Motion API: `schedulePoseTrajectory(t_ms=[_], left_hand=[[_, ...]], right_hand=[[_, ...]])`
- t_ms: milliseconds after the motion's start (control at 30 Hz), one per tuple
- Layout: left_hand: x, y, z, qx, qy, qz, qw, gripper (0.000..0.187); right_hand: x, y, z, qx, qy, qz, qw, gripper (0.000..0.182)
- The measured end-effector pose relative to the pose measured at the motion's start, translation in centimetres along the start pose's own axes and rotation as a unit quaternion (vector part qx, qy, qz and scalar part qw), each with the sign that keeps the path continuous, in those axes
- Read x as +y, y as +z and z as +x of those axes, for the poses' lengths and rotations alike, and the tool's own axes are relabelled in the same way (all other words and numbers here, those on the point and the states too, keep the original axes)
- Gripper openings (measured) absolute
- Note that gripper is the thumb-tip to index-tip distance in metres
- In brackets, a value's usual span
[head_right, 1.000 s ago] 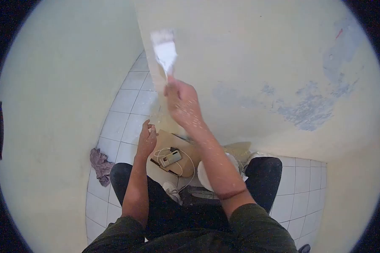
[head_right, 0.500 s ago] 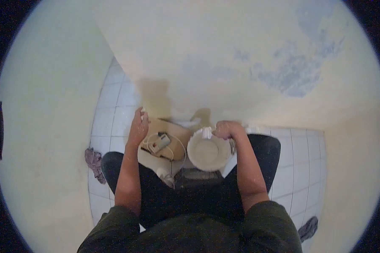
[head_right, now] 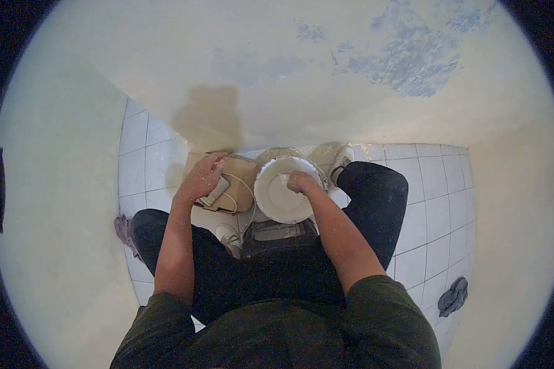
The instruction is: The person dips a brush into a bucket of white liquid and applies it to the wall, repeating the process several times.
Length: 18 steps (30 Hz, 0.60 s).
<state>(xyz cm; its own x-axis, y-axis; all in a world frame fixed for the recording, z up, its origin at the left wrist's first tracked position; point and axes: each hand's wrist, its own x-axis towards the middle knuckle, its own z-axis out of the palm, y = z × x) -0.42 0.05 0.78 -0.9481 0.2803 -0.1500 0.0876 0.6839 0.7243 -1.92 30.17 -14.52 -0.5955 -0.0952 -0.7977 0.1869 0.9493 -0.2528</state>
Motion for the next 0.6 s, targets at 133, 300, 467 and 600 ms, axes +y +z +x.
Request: schedulePoseTrajectory(t_ms=[133, 300, 467, 600], left_hand=[[0.1, 1.2, 0.8, -0.056, -0.007, -0.003, 0.998, 0.038], [1.0, 1.8, 0.7, -0.079, -0.026, 0.014, 0.996, 0.038], [1.1, 2.7, 0.8, -0.109, -0.021, 0.022, 0.994, 0.039], [0.3, 4.0, 1.0, -0.124, 0.025, 0.040, 0.991, 0.038]], right_hand=[[0.3, 1.9, 2.8, 0.057, 0.045, 0.012, 0.997, 0.023], [2.7, 9.2, 8.4, 0.194, 0.069, 0.151, 0.967, 0.024], [3.7, 14.2, 10.7, 0.166, 0.101, 0.236, 0.952, 0.029], [2.5, 13.5, 9.2, 0.223, 0.105, 0.221, 0.944, 0.025]])
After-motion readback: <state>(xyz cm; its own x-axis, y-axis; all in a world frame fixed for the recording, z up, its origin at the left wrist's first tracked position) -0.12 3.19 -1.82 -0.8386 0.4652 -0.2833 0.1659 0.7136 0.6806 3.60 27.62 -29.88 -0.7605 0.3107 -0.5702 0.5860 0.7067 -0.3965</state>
